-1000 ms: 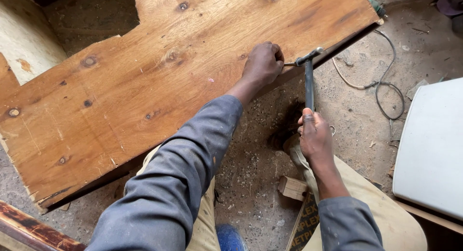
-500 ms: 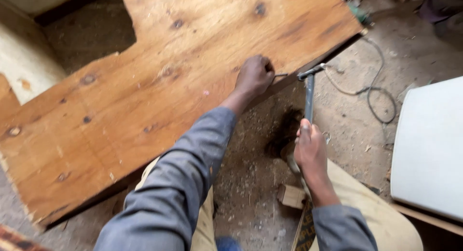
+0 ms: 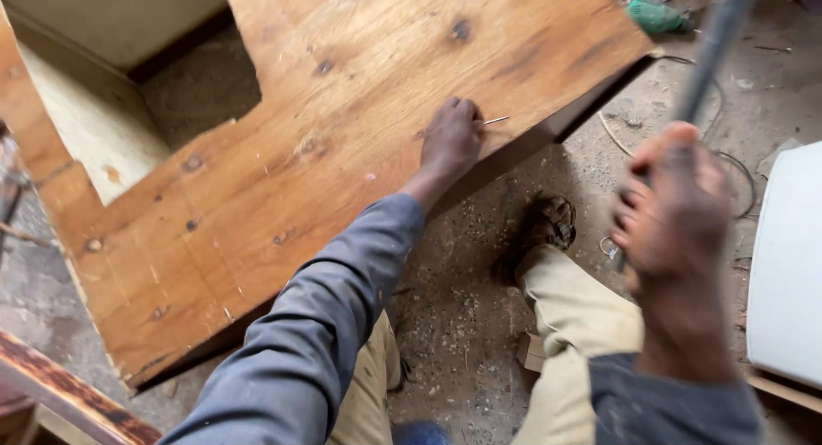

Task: Hammering nails into a wooden cabinet to secure a board.

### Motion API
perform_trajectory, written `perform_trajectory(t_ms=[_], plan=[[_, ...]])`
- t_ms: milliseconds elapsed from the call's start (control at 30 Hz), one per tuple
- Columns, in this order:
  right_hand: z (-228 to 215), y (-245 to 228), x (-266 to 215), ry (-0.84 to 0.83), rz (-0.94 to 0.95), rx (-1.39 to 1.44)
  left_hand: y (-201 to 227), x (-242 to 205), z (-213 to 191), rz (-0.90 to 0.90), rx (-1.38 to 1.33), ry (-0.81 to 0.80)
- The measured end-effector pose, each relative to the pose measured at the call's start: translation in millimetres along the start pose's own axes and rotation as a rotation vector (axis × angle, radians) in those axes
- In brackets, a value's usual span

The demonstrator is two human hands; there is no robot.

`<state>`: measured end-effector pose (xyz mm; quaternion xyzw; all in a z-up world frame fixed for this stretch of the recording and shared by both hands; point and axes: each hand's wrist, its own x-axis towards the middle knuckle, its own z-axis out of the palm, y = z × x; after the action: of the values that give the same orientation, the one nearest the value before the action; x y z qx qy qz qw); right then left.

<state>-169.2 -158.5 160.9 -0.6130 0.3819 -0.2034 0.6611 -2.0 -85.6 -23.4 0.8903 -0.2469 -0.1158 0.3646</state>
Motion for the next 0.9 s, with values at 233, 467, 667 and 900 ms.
perform_trajectory(t_ms=[233,467,667,900], plan=[[-2,-24,23,0.053,0.115,0.084,4,-18,-1,0.146,0.001,0.084],[-51,-6,9,0.014,0.155,-0.119,-6,-5,4,0.114,-0.037,0.021],[-74,14,4,-0.051,0.196,-0.353,-3,-5,-4,0.091,-0.067,-0.039],[-71,50,13,-0.073,0.162,-0.622,2,-5,-8,0.023,-0.094,-0.126]])
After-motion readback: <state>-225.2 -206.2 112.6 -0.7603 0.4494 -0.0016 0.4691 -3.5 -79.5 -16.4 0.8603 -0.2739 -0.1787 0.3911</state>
